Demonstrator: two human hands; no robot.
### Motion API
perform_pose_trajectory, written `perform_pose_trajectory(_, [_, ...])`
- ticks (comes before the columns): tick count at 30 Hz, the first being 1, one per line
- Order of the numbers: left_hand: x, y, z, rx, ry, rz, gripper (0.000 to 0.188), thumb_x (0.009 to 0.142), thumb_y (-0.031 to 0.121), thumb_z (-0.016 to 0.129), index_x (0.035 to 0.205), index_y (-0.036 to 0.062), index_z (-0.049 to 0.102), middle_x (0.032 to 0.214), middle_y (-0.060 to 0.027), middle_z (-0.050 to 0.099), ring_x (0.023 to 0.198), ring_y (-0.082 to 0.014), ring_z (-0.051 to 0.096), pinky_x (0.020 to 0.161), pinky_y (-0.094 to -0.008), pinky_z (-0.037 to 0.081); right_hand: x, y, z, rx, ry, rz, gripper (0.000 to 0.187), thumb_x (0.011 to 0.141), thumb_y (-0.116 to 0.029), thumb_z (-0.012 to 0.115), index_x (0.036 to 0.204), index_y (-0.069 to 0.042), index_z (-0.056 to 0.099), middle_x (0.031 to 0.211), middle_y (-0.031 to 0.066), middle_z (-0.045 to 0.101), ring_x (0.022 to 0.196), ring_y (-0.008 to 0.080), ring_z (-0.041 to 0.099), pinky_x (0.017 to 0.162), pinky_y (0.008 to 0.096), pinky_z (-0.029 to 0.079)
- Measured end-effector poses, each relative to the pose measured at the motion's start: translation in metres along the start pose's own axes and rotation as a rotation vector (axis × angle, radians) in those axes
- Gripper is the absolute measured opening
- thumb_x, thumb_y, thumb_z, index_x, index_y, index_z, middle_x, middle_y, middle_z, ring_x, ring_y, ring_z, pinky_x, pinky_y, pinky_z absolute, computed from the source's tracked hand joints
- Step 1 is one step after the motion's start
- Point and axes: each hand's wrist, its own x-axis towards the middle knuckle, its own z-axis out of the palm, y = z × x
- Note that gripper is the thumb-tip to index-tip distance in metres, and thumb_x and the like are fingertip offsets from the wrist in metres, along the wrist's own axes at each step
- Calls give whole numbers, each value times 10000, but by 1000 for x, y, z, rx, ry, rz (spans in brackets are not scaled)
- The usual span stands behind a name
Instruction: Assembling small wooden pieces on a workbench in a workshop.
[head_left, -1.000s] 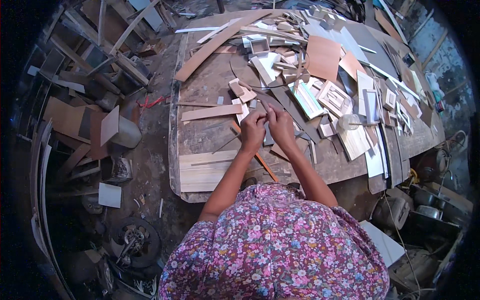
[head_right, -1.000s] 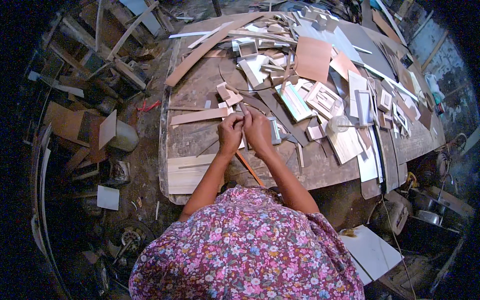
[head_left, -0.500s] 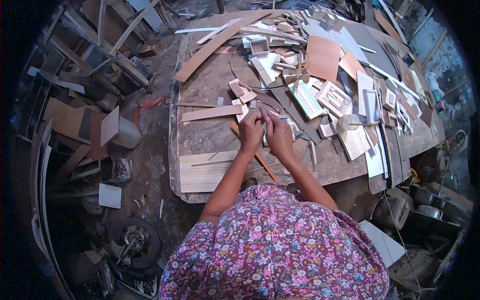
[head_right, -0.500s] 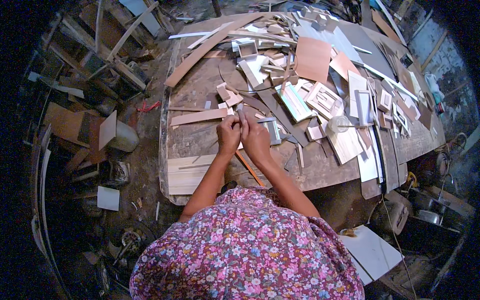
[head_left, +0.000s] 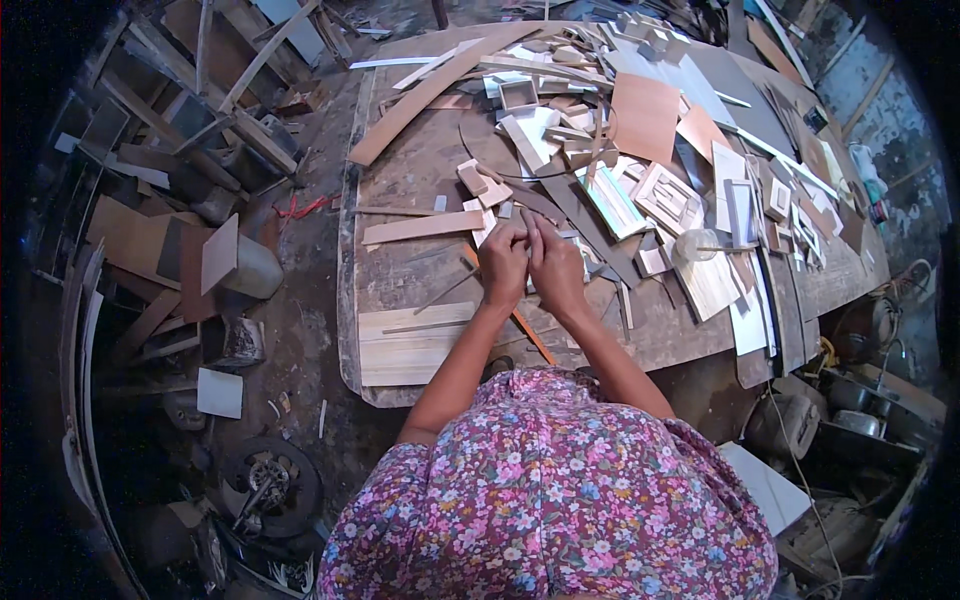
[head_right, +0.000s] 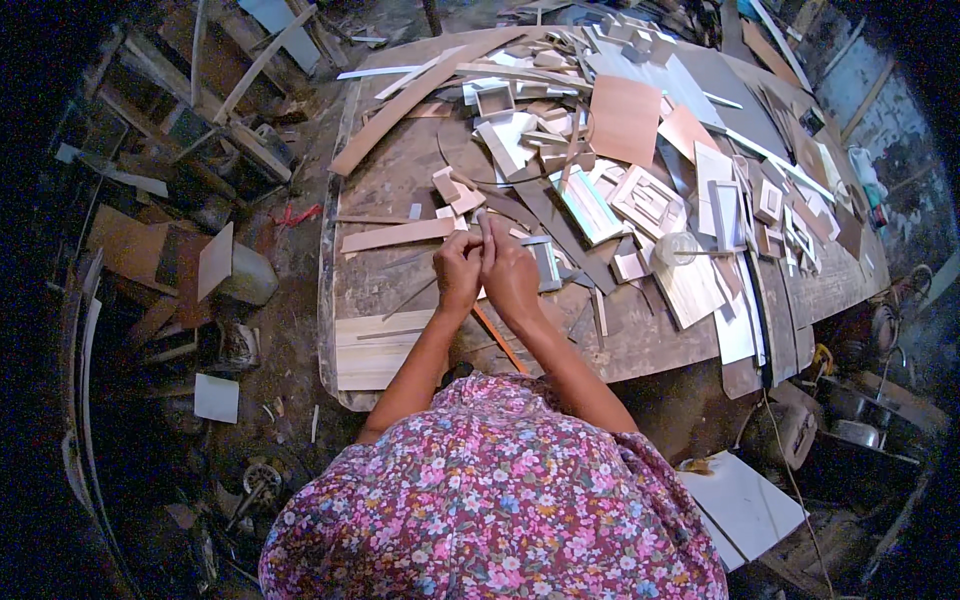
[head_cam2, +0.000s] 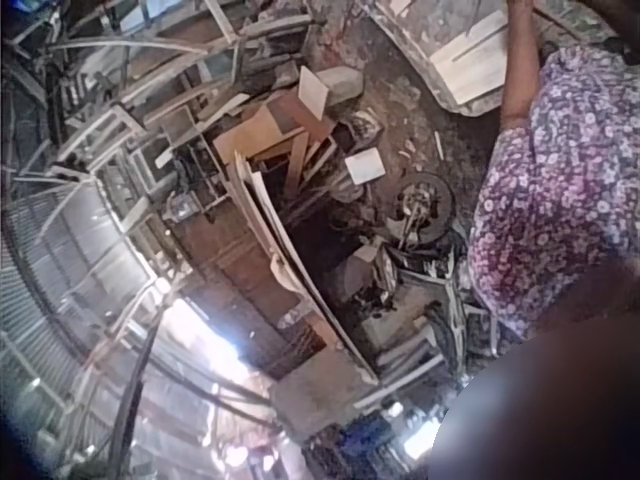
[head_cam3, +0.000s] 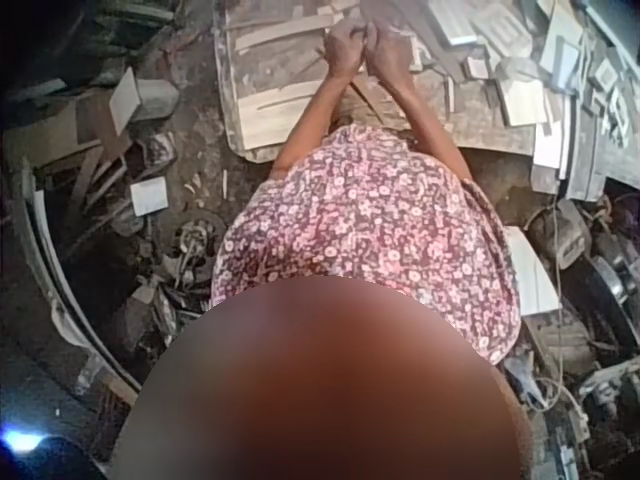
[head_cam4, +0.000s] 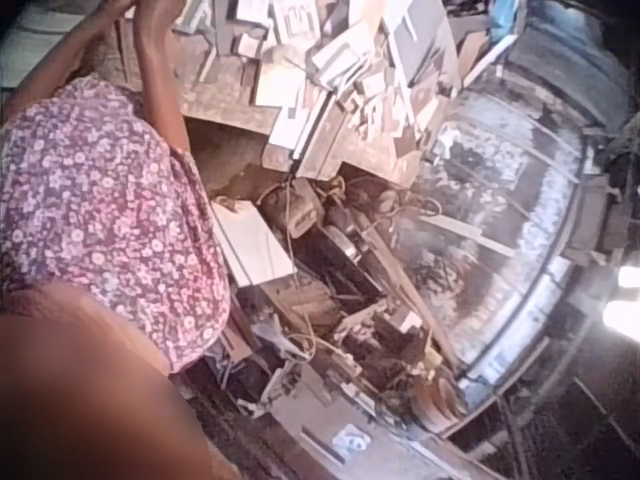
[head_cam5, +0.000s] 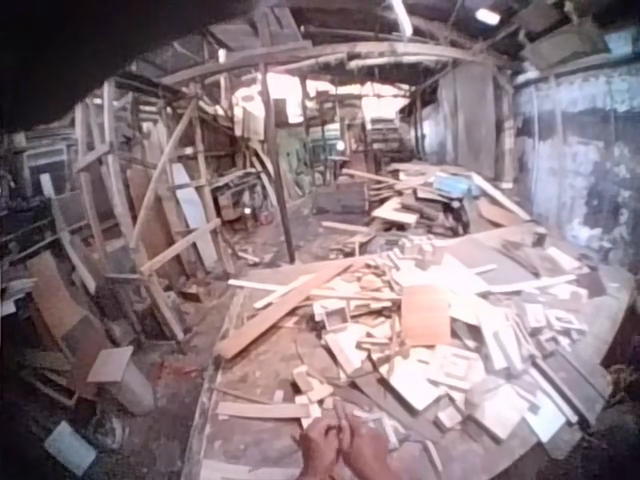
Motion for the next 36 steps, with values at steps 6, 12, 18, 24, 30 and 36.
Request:
perform_pose_trajectory(6, [-4,4,1,-23,-2,-18,10,674,-17,562,679,-21,569,657,-121,568,602,-243,559,570,-335,428,3,8,3,24,-4,26,304,861,-178,420,1138,-138,538,940,180,582,712,347,585,609,396,470])
perform_pose_trajectory(12, [2,0,-2,5,14,-2,16,690,-12,547,678,-23,548,657,-143,532,606,-296,531,555,-359,408,-8,-2,2,49,46,-63,292,869,-194,389,1106,-125,546,891,176,587,649,354,569,560,430,445])
perform_pose_trajectory(18, [-1,-2,2,-20,6,-50,15,675,8,585,680,-5,581,646,-115,562,595,-238,557,568,-323,428,3,6,8,6,108,-69,279,856,-175,442,1096,-90,559,768,210,579,638,356,577,546,409,445])
perform_pose_trajectory(24, [-4,-1,3,-45,16,-14,7,686,-15,554,686,-20,550,662,-145,533,608,-291,531,559,-356,411,0,12,8,25,72,-43,286,856,-211,431,1071,-81,569,702,206,582,582,360,564,503,438,433])
perform_pose_trajectory(30, [0,-3,2,-18,-15,-47,21,689,9,589,704,-6,591,665,-98,571,612,-205,561,582,-303,435,-8,7,6,56,119,-72,276,861,-208,423,1097,-155,557,710,205,576,609,373,559,518,452,429])
perform_pose_trajectory(36, [-2,-4,7,-86,-8,26,35,674,4,564,661,-25,552,645,-157,527,608,-310,526,551,-374,403,7,1,-5,87,48,20,267,851,-189,457,1069,-93,577,750,215,579,663,353,582,571,407,448])
